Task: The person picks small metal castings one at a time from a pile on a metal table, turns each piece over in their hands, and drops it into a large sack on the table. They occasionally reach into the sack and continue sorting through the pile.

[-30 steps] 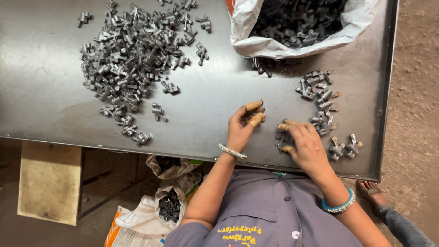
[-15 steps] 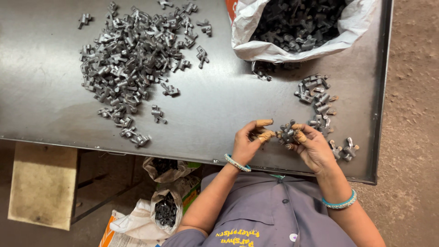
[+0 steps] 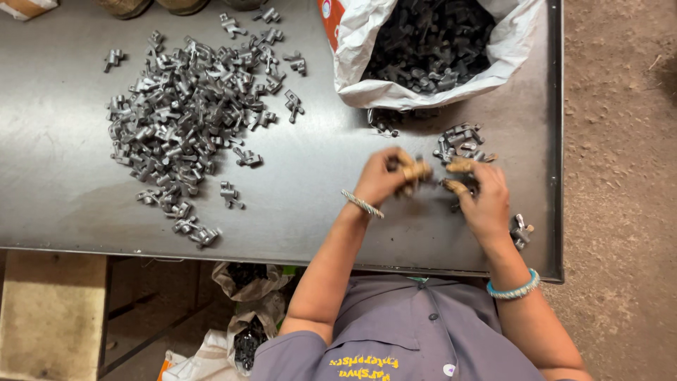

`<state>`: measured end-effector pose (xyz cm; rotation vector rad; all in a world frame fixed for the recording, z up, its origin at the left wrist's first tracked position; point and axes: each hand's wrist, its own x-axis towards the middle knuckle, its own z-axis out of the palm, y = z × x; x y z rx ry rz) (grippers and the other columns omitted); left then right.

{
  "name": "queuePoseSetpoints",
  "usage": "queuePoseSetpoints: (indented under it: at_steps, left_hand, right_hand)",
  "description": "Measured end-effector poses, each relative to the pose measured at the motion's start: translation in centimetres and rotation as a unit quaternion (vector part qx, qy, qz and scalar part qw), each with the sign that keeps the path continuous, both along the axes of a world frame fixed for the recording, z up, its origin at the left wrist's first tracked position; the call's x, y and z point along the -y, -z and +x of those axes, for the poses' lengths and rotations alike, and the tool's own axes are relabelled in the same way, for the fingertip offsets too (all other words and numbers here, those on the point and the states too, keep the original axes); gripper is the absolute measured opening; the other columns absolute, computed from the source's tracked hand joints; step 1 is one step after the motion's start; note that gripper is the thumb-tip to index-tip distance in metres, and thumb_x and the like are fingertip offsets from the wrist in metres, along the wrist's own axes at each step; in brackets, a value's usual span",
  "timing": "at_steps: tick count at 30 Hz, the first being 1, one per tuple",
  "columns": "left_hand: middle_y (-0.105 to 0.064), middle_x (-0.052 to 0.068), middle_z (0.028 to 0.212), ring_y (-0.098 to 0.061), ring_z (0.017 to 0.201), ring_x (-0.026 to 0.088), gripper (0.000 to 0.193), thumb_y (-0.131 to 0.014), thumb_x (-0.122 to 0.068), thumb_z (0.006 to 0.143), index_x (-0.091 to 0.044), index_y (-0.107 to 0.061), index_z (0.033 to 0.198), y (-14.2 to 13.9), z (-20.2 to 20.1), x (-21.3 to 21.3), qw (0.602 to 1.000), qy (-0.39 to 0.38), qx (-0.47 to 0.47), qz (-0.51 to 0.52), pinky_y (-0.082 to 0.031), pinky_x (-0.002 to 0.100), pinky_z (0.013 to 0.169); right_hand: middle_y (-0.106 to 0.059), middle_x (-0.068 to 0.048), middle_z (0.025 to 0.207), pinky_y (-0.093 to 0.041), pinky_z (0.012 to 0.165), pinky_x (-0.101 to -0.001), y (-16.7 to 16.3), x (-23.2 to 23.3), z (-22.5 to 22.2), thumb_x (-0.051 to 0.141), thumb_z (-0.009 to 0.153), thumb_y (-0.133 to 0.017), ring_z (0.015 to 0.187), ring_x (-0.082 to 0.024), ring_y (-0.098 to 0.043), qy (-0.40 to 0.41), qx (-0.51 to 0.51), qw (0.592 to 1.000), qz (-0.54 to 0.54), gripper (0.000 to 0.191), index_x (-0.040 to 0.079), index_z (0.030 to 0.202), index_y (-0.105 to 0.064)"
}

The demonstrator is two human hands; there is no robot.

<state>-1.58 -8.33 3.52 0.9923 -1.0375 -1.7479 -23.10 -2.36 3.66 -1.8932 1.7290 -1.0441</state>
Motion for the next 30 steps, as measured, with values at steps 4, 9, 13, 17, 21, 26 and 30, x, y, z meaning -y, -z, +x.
queuePoseSetpoints:
  at_steps: [4, 9, 13, 17, 21, 26, 30]
  left_hand:
    - [-0.073, 0.006, 0.119, -0.072, 0.106, 0.008, 0.040, -0.071, -0.007, 0.089, -0.006, -0.062, 0.129, -2.0, -1.3, 2.8, 0.974, -0.118, -0.185, -0.048, -0.059, 0.023, 0.094]
    - [-0.073, 0.007, 0.132, -0.070, 0.116, 0.023, 0.044, -0.076, -0.009, 0.095, -0.015, -0.067, 0.138, -0.3, -3.8, 3.4, 0.957, -0.003, 0.159, -0.242, -0.058, 0.031, 0.102]
    - [-0.057, 0.000, 0.151, -0.054, 0.127, 0.033, 0.061, -0.073, -0.008, 0.084, -0.030, -0.063, 0.140, 2.3, -8.2, 6.0, 0.842, 0.091, 0.364, -0.387, -0.047, 0.043, 0.113]
    - [-0.051, -0.008, 0.149, -0.044, 0.134, 0.035, 0.048, -0.069, -0.015, 0.088, -0.033, -0.064, 0.133, 3.3, -10.5, 7.7, 0.767, 0.167, 0.482, -0.390, -0.035, 0.060, 0.102]
    - [-0.058, -0.013, 0.139, -0.047, 0.133, 0.028, 0.038, -0.069, -0.017, 0.088, -0.032, -0.068, 0.123, 3.1, -9.9, 7.4, 0.760, 0.182, 0.516, -0.352, -0.036, 0.059, 0.101]
    - [-0.062, -0.010, 0.126, -0.051, 0.124, 0.025, 0.043, -0.080, -0.016, 0.075, -0.028, -0.071, 0.116, 2.3, -5.7, 4.8, 0.780, 0.172, 0.503, -0.331, -0.044, 0.047, 0.096]
    - [-0.063, -0.008, 0.128, -0.053, 0.113, 0.026, 0.044, -0.082, -0.016, 0.076, -0.025, -0.072, 0.118, 2.2, -1.7, 1.3, 0.807, 0.146, 0.473, -0.323, -0.047, 0.041, 0.096]
  right_hand:
    - [-0.073, -0.011, 0.108, -0.049, 0.095, -0.0456, -1.1, 2.1, 1.2, 0.002, 0.076, -0.081, 0.103, -0.034, -0.061, -0.006, -0.127, 0.990, -0.052, 0.048, 0.004, 0.122, -0.069]
    - [-0.070, -0.013, 0.105, -0.051, 0.094, -0.0434, 0.2, 1.0, 2.0, 0.002, 0.080, -0.080, 0.104, -0.032, -0.061, -0.041, -0.112, 0.993, -0.007, 0.045, 0.004, 0.124, -0.068]
    - [-0.068, -0.016, 0.105, -0.051, 0.091, -0.0440, 0.1, -2.6, 2.6, 0.002, 0.073, -0.081, 0.105, -0.035, -0.061, -0.073, -0.106, 0.990, 0.049, 0.042, 0.002, 0.113, -0.066]
    - [-0.069, -0.015, 0.112, -0.050, 0.091, -0.0454, -0.9, -4.5, 3.2, 0.004, 0.065, -0.083, 0.104, -0.036, -0.060, -0.084, -0.063, 0.994, 0.030, 0.048, 0.002, 0.110, -0.066]
    - [-0.066, -0.016, 0.104, -0.051, 0.089, -0.0443, -0.9, -4.4, 4.1, 0.006, 0.067, -0.087, 0.102, -0.036, -0.060, -0.069, -0.061, 0.995, 0.050, 0.050, 0.001, 0.112, -0.066]
    - [-0.066, -0.013, 0.098, -0.051, 0.088, -0.0415, 0.2, -4.3, 3.5, 0.007, 0.066, -0.090, 0.097, -0.033, -0.061, -0.058, -0.057, 0.994, 0.078, 0.044, 0.002, 0.103, -0.067]
    - [-0.068, -0.008, 0.104, -0.057, 0.083, -0.0333, 1.7, -5.5, 2.1, 0.005, 0.071, -0.088, 0.093, -0.020, -0.068, -0.038, 0.194, 0.964, 0.176, 0.042, 0.005, 0.106, -0.064]
